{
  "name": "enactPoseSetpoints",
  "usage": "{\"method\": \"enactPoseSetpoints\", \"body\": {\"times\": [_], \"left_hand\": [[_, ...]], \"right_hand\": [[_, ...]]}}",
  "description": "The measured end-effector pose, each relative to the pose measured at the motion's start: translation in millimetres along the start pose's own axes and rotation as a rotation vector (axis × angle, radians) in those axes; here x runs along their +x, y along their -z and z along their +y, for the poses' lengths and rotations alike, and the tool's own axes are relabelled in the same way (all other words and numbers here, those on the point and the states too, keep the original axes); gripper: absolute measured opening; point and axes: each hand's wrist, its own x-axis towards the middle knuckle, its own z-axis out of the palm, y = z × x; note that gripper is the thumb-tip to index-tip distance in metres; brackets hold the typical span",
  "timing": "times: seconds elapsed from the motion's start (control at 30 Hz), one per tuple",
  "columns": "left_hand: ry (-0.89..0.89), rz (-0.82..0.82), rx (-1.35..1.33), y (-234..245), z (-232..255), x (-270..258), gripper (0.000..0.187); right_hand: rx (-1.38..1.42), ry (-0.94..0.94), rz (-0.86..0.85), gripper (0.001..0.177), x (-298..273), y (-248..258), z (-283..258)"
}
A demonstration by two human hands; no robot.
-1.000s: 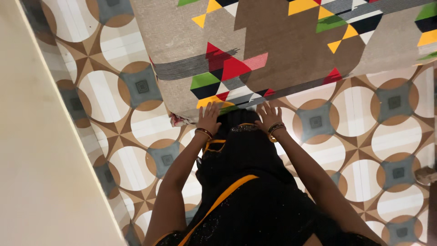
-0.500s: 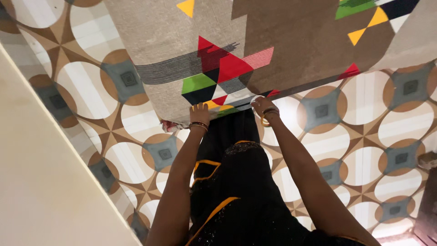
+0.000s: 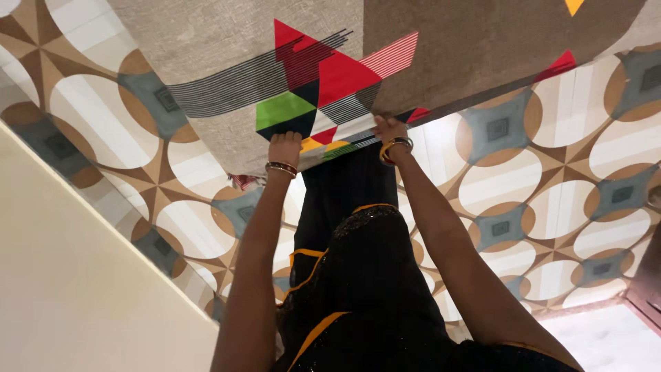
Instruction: The person spreads a patterned bedsheet over a mattress, smooths it by hand, and places two pillows on top. They then tuck the edges of the bedsheet into the bed frame along the sides and corners.
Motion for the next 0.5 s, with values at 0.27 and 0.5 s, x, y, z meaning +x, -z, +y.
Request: {"method": "enactPoseSetpoints", "body": {"times": [0.27, 0.5], "left_hand": [[0.170, -0.128, -0.149, -1.3, 8.3, -16.3, 0.013], [0.282, -0.106, -0.096, 20.9, 21.6, -29.2, 0.010]], "right_hand": [[-0.172, -0.002, 0.047, 0.044, -35.6, 13.8, 7.5], [-0.835, 0.278, 0.134, 0.050, -37.8, 6.7, -29.9]]}}
